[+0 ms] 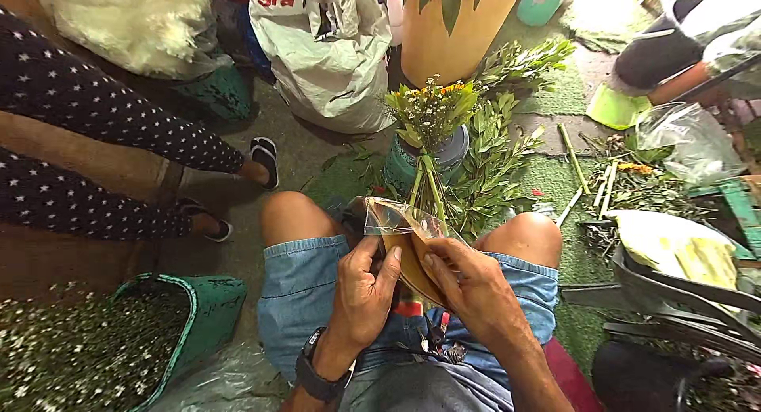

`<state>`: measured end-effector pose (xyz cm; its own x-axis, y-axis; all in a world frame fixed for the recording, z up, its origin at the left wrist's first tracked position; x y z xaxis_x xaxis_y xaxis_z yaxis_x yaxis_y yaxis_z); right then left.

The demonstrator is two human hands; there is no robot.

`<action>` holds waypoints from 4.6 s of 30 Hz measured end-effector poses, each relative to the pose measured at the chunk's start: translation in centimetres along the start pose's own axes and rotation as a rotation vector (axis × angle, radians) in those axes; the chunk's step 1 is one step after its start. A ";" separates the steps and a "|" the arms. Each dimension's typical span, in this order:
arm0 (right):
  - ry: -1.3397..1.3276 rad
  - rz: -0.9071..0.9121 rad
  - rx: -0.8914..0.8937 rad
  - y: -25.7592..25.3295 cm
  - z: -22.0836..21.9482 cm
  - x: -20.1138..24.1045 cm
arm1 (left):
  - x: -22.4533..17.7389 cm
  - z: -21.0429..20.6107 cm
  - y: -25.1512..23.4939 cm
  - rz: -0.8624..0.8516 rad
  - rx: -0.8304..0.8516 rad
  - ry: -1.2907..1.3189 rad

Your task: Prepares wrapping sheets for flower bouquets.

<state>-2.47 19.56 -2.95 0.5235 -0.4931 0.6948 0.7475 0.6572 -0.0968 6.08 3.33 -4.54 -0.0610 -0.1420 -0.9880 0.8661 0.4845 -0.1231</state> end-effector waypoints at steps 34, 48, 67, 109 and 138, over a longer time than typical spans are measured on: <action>-0.406 -0.202 0.091 -1.4 -1.2 -0.9 | 1.1 -0.4 -0.2 -0.053 0.008 0.266; -0.369 -0.161 0.102 -0.9 -0.3 0.0 | 0.9 -0.7 -0.3 -0.068 -0.003 0.203; 0.057 -0.075 -0.055 -0.4 -0.5 0.8 | 0.7 -1.0 0.0 -0.088 -0.004 0.074; -0.216 0.001 0.026 -0.2 -0.4 -0.8 | 0.8 -0.6 0.2 -0.083 0.012 0.080; -0.513 -0.137 0.119 -1.1 -0.2 -1.5 | 0.8 -0.7 0.2 -0.068 0.039 0.100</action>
<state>-4.01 19.48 -4.01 0.1357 -0.2564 0.9570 0.7277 0.6813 0.0794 5.83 3.93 -5.44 -0.1677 -0.0854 -0.9821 0.8770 0.4421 -0.1882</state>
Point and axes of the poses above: each hand's wrist, its own y-axis away from the middle knuckle, its own z-axis out of the back of the hand, x = y × z, the point moved 2 cm from there along -y, towards the middle knuckle, and after that the axes turned 5 degrees about y, right-handed, at the moved point
